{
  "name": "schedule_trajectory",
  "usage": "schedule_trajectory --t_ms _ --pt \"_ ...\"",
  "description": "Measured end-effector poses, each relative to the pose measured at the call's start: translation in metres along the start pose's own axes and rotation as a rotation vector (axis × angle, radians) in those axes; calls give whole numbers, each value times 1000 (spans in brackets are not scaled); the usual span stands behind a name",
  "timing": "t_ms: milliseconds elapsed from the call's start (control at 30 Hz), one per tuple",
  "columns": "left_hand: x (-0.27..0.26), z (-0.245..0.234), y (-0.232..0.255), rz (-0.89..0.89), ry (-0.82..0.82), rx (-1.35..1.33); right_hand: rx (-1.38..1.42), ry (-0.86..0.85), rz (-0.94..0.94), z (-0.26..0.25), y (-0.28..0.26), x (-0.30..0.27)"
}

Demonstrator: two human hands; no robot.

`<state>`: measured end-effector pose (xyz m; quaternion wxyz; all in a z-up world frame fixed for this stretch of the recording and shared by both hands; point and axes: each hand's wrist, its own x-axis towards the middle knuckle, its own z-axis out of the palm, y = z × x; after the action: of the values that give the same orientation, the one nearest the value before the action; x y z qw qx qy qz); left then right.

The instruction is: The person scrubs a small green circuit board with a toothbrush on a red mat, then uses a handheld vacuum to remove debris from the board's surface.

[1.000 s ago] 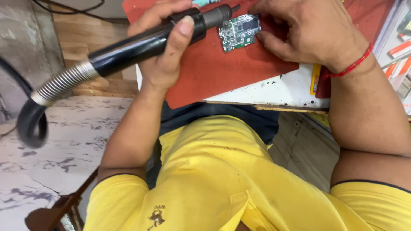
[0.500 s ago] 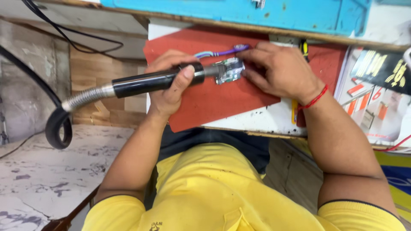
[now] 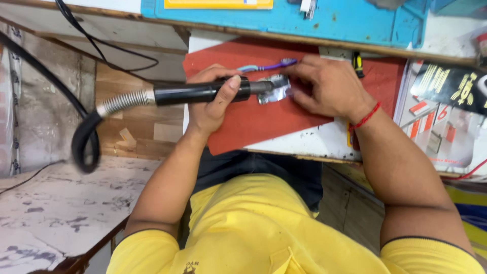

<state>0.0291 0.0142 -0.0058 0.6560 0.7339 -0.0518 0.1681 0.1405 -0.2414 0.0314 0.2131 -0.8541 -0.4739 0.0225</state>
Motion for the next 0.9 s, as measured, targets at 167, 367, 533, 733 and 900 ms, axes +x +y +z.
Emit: schedule_trajectory --t_ms 167,367,533,733,900 --pt "-3 5 0 47 25 16 -1 -2 26 6 0 -3" --pt "-7 4 1 25 57 98 -49 44 -17 11 6 -6" --pt "-2 0 -5 102 -99 76 2 24 3 11 9 -6" --pt "-7 1 -9 23 21 -34 -27 23 -15 12 12 -7" --pt "-8 4 -9 55 85 92 -13 14 1 12 12 -8"
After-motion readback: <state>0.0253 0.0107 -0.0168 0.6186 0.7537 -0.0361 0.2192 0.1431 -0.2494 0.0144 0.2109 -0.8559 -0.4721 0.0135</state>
